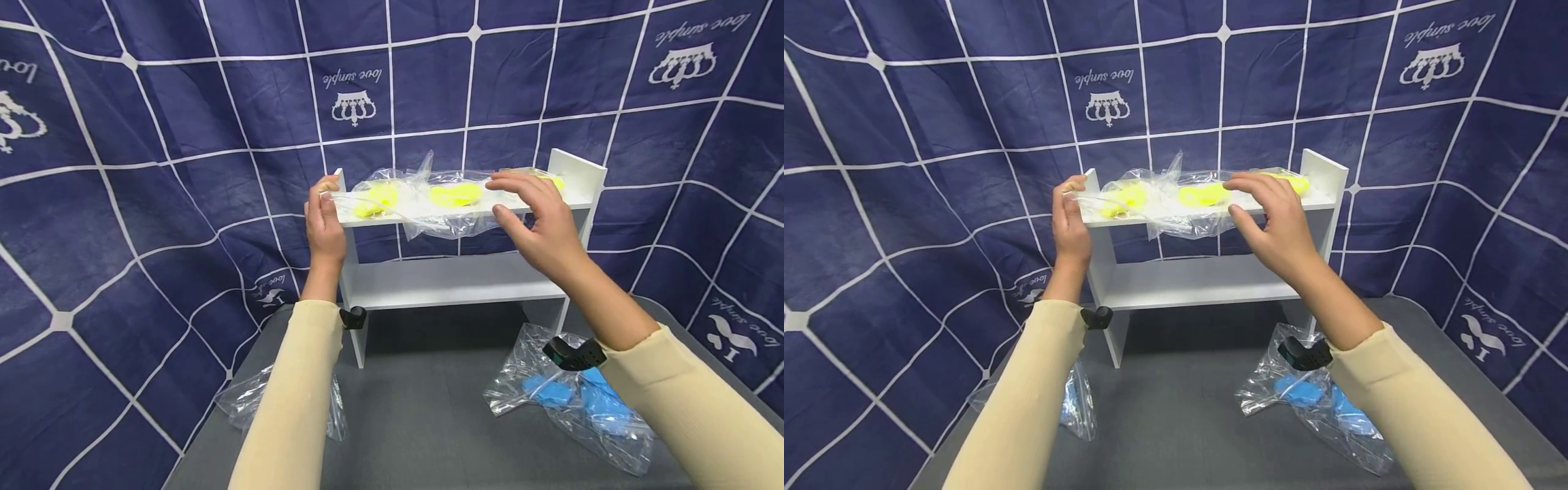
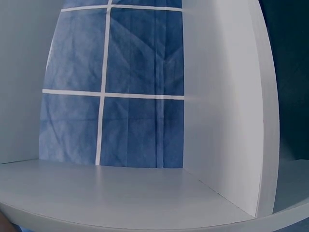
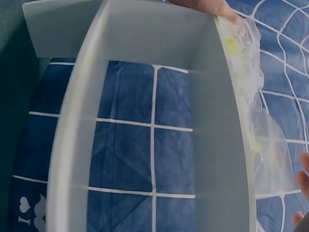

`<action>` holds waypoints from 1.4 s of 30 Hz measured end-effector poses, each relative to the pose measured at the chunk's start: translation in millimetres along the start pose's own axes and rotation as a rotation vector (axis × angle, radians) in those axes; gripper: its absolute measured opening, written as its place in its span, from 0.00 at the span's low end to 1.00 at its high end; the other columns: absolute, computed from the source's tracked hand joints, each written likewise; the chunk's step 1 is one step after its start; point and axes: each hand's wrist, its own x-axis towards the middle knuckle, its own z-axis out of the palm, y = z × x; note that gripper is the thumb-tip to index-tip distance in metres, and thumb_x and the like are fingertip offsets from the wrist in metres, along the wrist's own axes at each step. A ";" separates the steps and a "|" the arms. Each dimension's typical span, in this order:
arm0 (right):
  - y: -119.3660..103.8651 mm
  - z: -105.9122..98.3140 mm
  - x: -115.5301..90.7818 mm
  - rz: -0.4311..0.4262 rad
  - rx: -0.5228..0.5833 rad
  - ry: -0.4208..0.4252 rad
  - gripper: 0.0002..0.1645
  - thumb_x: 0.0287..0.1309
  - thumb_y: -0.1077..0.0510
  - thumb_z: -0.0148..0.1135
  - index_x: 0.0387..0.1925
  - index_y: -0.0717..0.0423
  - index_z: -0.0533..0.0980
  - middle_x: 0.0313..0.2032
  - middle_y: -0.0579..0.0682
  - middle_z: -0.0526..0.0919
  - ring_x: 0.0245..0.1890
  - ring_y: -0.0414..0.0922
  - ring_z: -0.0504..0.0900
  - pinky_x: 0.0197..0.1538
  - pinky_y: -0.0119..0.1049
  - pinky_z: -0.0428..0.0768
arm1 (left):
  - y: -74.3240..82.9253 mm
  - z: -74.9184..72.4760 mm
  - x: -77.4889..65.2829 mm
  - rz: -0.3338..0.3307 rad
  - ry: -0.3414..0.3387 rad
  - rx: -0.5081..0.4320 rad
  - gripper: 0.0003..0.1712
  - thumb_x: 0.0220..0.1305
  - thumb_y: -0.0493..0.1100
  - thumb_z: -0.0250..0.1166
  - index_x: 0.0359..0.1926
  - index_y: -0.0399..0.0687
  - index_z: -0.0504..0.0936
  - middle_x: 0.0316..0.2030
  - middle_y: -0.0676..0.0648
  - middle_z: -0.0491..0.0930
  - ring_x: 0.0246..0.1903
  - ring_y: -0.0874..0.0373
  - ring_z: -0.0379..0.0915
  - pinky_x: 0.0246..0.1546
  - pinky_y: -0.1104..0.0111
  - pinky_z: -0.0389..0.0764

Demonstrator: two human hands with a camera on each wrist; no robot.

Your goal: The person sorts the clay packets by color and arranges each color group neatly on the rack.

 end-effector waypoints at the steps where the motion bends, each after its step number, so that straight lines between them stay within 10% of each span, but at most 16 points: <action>1: -0.6 -2.2 -5.3 0.008 0.002 0.007 0.20 0.62 0.63 0.62 0.55 0.51 0.81 0.59 0.50 0.82 0.64 0.50 0.73 0.67 0.42 0.64 | -0.1 0.1 -0.2 -0.001 0.001 -0.002 0.15 0.76 0.41 0.42 0.47 0.39 0.74 0.59 0.48 0.80 0.56 0.48 0.69 0.58 0.65 0.63; 9: -5.1 -13.2 -57.9 0.120 0.060 0.058 0.21 0.63 0.67 0.60 0.56 0.50 0.81 0.56 0.46 0.83 0.60 0.28 0.72 0.62 0.24 0.64 | -0.8 0.6 -0.2 0.010 0.009 -0.016 0.15 0.75 0.41 0.43 0.47 0.38 0.75 0.59 0.47 0.80 0.57 0.48 0.70 0.59 0.63 0.63; 22: 23.6 -38.2 -143.5 0.263 0.068 0.156 0.19 0.60 0.75 0.59 0.53 0.65 0.80 0.53 0.30 0.80 0.57 0.28 0.75 0.60 0.17 0.66 | 0.1 1.5 0.3 -0.011 -0.006 0.006 0.15 0.76 0.41 0.42 0.48 0.38 0.74 0.60 0.48 0.79 0.57 0.48 0.69 0.59 0.65 0.64; 29: 48.3 -53.5 -176.6 0.383 -0.079 0.041 0.23 0.61 0.66 0.64 0.58 0.55 0.78 0.59 0.25 0.73 0.61 0.20 0.65 0.60 0.15 0.56 | -0.1 0.7 1.4 -0.015 0.000 0.003 0.15 0.76 0.41 0.43 0.47 0.38 0.74 0.60 0.48 0.79 0.58 0.49 0.69 0.60 0.65 0.64; 38: 107.6 -73.3 -238.5 0.514 -0.123 -0.237 0.36 0.64 0.58 0.64 0.71 0.55 0.65 0.75 0.65 0.57 0.78 0.46 0.47 0.64 0.77 0.46 | 1.5 0.9 1.0 -0.009 0.002 -0.018 0.15 0.75 0.40 0.44 0.47 0.39 0.75 0.60 0.48 0.79 0.57 0.49 0.69 0.60 0.65 0.63; 42: 122.9 -80.7 -252.0 0.616 -0.053 -0.346 0.44 0.65 0.55 0.64 0.77 0.52 0.55 0.77 0.67 0.46 0.78 0.65 0.37 0.58 0.83 0.44 | 1.5 0.9 1.0 -0.015 0.005 -0.018 0.15 0.75 0.40 0.44 0.47 0.39 0.75 0.60 0.48 0.79 0.57 0.48 0.69 0.60 0.64 0.63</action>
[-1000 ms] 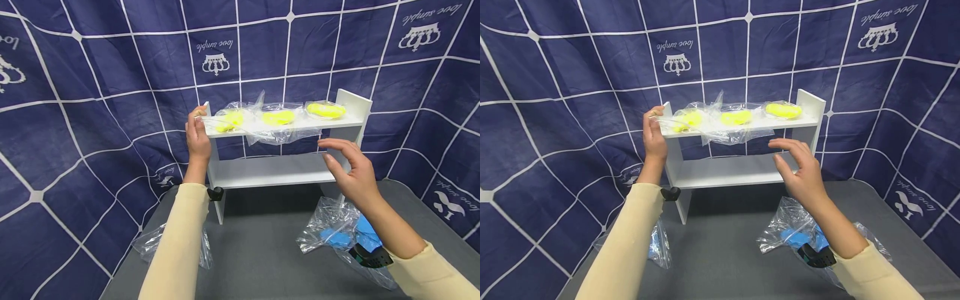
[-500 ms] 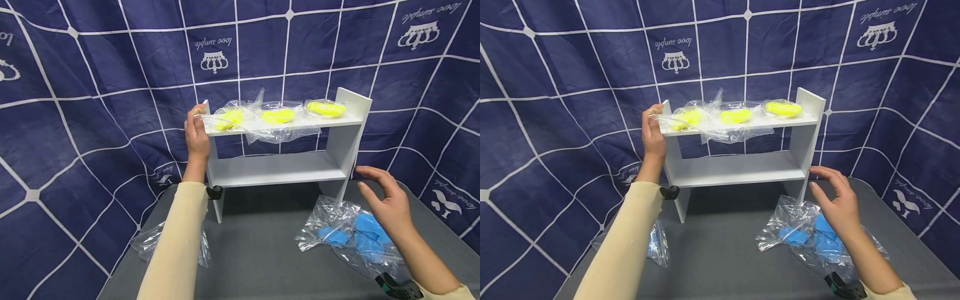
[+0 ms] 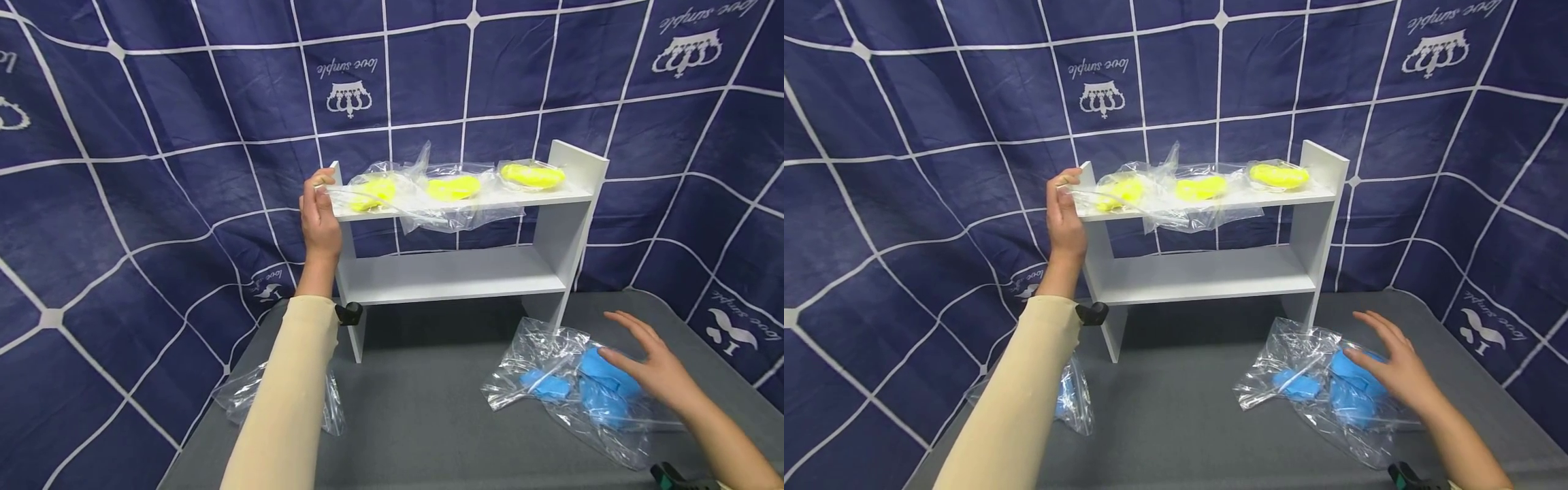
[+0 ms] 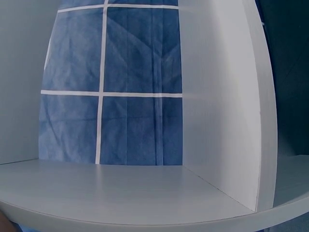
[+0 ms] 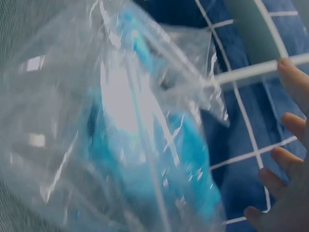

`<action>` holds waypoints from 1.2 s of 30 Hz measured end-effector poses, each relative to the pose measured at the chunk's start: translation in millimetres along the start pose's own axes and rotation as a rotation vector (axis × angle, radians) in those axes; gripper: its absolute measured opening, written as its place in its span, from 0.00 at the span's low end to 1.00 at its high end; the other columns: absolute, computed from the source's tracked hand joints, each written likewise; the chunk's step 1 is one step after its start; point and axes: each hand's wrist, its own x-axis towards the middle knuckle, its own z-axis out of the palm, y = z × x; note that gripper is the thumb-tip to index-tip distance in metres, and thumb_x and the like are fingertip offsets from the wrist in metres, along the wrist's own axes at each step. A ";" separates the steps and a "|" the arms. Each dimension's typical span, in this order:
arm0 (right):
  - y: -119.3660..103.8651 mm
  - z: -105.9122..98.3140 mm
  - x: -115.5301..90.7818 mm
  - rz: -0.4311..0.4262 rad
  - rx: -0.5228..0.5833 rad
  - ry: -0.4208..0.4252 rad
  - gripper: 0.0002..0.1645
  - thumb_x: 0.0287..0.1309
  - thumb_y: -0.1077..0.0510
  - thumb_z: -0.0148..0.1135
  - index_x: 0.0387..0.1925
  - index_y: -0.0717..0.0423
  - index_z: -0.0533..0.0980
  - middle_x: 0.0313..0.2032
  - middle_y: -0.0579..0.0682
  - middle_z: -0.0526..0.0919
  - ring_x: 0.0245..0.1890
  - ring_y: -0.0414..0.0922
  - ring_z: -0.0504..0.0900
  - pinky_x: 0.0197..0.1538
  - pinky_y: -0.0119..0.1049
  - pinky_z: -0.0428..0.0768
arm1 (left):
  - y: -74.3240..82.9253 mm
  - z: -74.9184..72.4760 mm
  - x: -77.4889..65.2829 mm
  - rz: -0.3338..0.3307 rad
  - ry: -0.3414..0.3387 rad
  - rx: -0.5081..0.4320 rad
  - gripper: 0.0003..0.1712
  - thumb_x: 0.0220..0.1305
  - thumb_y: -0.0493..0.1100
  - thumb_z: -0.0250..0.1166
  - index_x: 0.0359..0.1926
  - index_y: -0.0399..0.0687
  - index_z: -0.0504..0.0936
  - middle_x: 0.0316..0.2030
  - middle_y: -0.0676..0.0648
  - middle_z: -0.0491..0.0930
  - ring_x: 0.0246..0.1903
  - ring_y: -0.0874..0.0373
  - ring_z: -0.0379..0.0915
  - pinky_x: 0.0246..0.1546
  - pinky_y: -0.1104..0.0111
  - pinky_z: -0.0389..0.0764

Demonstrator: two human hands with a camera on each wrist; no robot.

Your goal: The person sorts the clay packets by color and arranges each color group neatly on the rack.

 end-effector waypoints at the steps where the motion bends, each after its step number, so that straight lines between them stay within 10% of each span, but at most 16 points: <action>1: 3.6 -0.6 -0.7 0.016 -0.002 -0.027 0.46 0.65 0.54 0.64 0.77 0.51 0.53 0.78 0.67 0.45 0.77 0.70 0.37 0.56 0.83 0.46 | -0.1 0.1 0.2 -0.001 0.001 0.001 0.15 0.75 0.40 0.44 0.47 0.39 0.75 0.60 0.48 0.79 0.57 0.48 0.69 0.60 0.64 0.63; 10: 30.7 1.1 -5.0 0.073 -0.114 -0.182 0.57 0.57 0.48 0.70 0.79 0.53 0.48 0.74 0.76 0.43 0.64 0.89 0.44 0.51 0.83 0.49 | -2.4 -0.9 0.8 0.005 -0.009 0.018 0.15 0.75 0.41 0.43 0.47 0.39 0.75 0.60 0.49 0.79 0.58 0.49 0.69 0.60 0.65 0.63; 24: 49.0 5.8 -8.9 0.061 -0.237 -0.190 0.52 0.52 0.46 0.74 0.72 0.61 0.61 0.63 0.78 0.69 0.57 0.79 0.70 0.49 0.70 0.70 | -0.9 -1.2 1.1 0.009 -0.008 0.021 0.15 0.75 0.40 0.43 0.47 0.38 0.74 0.60 0.48 0.79 0.58 0.49 0.69 0.60 0.66 0.63; 36: 48.5 9.7 -12.0 0.083 -0.234 -0.174 0.45 0.55 0.44 0.71 0.69 0.58 0.66 0.61 0.77 0.71 0.56 0.77 0.71 0.48 0.68 0.72 | -0.6 -1.6 0.6 0.025 -0.008 0.020 0.14 0.75 0.39 0.43 0.47 0.38 0.74 0.59 0.47 0.80 0.58 0.49 0.70 0.59 0.65 0.63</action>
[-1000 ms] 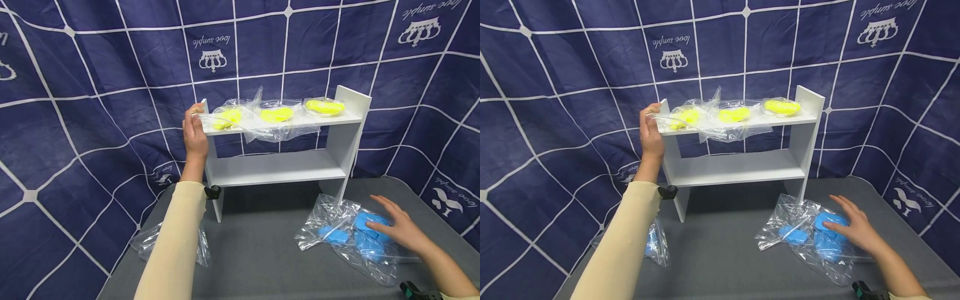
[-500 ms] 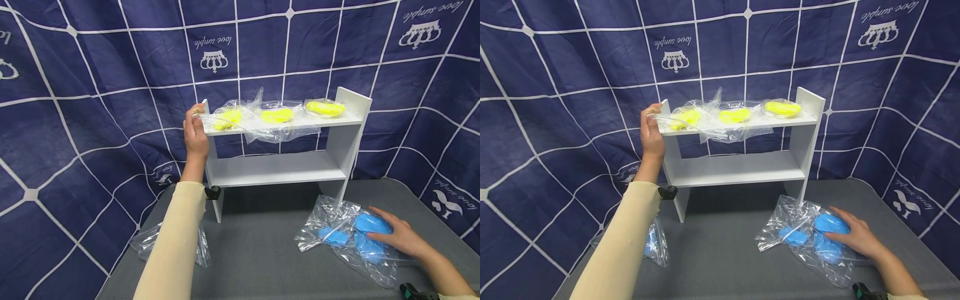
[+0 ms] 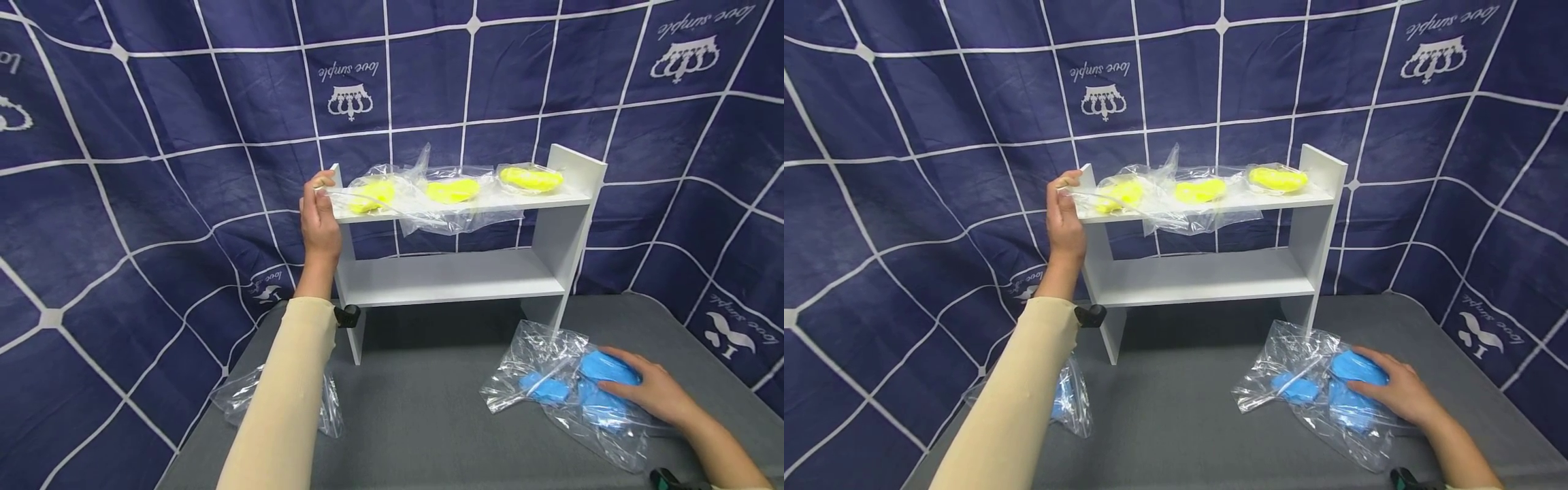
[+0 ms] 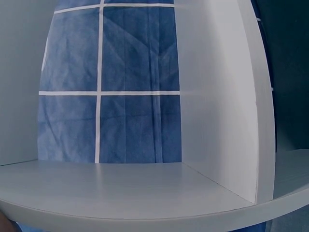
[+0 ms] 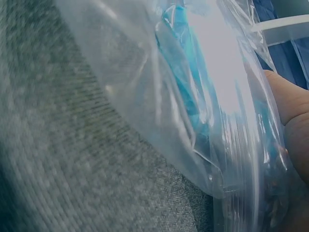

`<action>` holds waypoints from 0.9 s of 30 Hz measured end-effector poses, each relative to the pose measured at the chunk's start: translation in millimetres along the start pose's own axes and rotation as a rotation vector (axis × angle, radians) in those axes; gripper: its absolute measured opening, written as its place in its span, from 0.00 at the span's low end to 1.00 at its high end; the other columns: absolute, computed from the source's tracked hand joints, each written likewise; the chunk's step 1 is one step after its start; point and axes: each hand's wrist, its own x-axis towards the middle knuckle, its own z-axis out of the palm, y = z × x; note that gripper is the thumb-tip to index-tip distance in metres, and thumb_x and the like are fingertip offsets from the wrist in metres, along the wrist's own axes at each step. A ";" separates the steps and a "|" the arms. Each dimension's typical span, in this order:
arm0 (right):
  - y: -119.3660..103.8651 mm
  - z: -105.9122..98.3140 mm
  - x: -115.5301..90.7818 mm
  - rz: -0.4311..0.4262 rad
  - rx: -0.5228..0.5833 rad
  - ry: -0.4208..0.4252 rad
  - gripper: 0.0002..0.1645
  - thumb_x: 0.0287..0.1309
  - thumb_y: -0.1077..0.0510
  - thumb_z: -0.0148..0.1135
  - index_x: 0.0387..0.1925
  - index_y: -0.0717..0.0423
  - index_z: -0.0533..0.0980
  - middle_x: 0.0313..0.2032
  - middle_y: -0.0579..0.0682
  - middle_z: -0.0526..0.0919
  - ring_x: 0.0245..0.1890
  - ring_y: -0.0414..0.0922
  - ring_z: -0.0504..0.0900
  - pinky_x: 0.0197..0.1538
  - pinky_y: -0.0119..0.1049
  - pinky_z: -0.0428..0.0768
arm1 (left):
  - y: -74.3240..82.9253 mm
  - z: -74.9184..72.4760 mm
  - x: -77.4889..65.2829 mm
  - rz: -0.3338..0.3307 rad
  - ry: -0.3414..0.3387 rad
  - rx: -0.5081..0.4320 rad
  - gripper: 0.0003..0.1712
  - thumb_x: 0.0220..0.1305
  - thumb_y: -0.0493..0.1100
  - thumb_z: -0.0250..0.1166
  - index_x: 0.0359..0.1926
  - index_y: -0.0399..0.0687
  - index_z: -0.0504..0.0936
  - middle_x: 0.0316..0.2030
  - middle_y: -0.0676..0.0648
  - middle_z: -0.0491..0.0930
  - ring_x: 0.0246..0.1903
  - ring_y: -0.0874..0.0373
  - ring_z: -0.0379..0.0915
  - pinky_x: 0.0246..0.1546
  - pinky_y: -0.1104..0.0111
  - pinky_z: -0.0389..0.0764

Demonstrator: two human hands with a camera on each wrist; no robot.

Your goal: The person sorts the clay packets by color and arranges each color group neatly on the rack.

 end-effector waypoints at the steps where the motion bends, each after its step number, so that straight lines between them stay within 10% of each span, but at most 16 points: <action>1: -0.3 0.1 -1.0 0.003 0.005 0.001 0.44 0.56 0.44 0.71 0.69 0.58 0.67 0.61 0.77 0.71 0.57 0.77 0.71 0.48 0.68 0.71 | -0.4 0.3 -0.6 -0.001 -0.003 0.004 0.14 0.75 0.39 0.43 0.47 0.38 0.74 0.59 0.47 0.80 0.58 0.49 0.70 0.59 0.65 0.64; 8: -5.0 -4.7 -7.8 0.055 0.075 0.012 0.43 0.59 0.45 0.69 0.69 0.59 0.66 0.64 0.77 0.68 0.59 0.75 0.69 0.50 0.65 0.70 | -0.6 2.8 -2.8 0.004 -0.007 0.006 0.15 0.75 0.40 0.42 0.47 0.37 0.73 0.59 0.46 0.80 0.57 0.47 0.70 0.59 0.65 0.63; 14: -12.8 -12.0 -10.9 0.045 0.070 0.070 0.40 0.60 0.46 0.68 0.69 0.54 0.67 0.63 0.73 0.71 0.56 0.68 0.71 0.46 0.44 0.67 | 0.0 2.6 -1.4 0.000 -0.007 -0.001 0.14 0.75 0.39 0.43 0.47 0.38 0.74 0.60 0.47 0.79 0.56 0.48 0.70 0.59 0.64 0.63; 27: -61.8 -31.7 -9.3 0.037 0.092 0.199 0.38 0.60 0.44 0.69 0.69 0.48 0.69 0.62 0.65 0.72 0.55 0.62 0.70 0.49 0.60 0.66 | 0.6 3.7 -0.3 -0.013 0.024 -0.020 0.15 0.73 0.35 0.41 0.47 0.30 0.73 0.60 0.37 0.78 0.57 0.39 0.67 0.59 0.63 0.62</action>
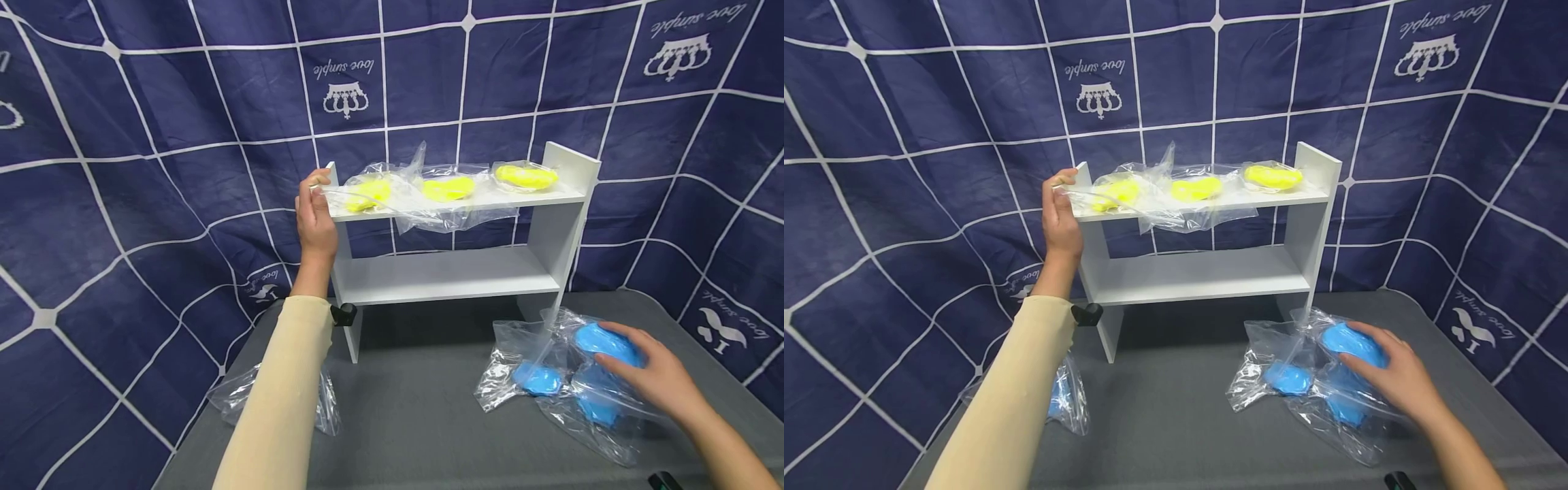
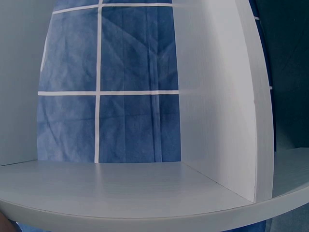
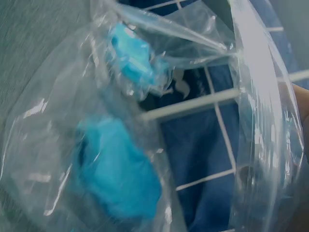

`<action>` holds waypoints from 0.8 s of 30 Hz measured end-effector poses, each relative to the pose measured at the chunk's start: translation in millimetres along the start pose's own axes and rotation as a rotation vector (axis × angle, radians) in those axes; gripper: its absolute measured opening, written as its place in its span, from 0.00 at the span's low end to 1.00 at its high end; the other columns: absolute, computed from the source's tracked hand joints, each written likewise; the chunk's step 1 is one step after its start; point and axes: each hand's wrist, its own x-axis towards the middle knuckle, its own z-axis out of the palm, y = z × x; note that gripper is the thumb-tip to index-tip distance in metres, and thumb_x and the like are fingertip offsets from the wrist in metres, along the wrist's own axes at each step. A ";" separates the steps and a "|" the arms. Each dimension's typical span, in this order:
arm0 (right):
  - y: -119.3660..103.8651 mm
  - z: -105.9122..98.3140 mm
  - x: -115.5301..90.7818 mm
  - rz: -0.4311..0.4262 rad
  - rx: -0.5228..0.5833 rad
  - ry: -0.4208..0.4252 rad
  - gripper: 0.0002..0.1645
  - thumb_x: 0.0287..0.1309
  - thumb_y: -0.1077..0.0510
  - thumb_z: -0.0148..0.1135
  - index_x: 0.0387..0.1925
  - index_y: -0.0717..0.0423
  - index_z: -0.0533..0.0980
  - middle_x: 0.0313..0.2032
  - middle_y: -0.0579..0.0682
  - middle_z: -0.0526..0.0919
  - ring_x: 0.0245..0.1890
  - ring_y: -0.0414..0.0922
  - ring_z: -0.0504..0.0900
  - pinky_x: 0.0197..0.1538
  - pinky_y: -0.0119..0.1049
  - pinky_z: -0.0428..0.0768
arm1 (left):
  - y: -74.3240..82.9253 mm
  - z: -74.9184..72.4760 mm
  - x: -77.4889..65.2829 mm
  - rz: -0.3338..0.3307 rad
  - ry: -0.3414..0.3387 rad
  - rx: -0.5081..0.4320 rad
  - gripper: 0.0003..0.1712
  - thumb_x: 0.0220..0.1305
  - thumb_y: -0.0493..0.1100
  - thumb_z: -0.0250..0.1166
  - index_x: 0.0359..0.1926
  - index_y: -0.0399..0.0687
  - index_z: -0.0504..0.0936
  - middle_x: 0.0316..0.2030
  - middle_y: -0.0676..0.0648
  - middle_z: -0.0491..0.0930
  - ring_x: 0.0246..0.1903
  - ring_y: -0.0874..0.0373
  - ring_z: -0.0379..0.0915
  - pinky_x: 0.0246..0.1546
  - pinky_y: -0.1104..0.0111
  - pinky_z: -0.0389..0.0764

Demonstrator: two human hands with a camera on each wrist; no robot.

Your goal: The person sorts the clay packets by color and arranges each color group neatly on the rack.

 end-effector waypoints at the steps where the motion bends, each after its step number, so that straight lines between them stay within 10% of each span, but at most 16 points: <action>1: -3.4 -0.7 0.4 -0.004 0.002 0.019 0.38 0.60 0.45 0.69 0.69 0.47 0.69 0.61 0.65 0.73 0.54 0.61 0.70 0.48 0.59 0.66 | 0.2 -0.3 -0.1 -0.001 -0.004 0.005 0.15 0.73 0.35 0.41 0.47 0.31 0.73 0.60 0.38 0.78 0.57 0.40 0.68 0.59 0.63 0.62; 9: -35.4 -7.5 5.8 0.002 0.018 0.092 0.38 0.59 0.44 0.70 0.70 0.37 0.68 0.61 0.58 0.73 0.52 0.48 0.70 0.47 0.53 0.67 | -1.6 -3.8 0.1 0.000 -0.031 0.021 0.15 0.75 0.41 0.43 0.48 0.38 0.74 0.61 0.49 0.79 0.56 0.48 0.69 0.58 0.65 0.63; 24: -105.5 1.3 44.9 -0.144 0.089 0.096 0.38 0.58 0.46 0.71 0.68 0.42 0.70 0.65 0.61 0.72 0.62 0.66 0.70 0.54 0.68 0.66 | -3.4 -4.0 -0.5 -0.008 -0.034 0.033 0.15 0.75 0.41 0.42 0.48 0.38 0.74 0.61 0.49 0.78 0.55 0.47 0.69 0.58 0.65 0.63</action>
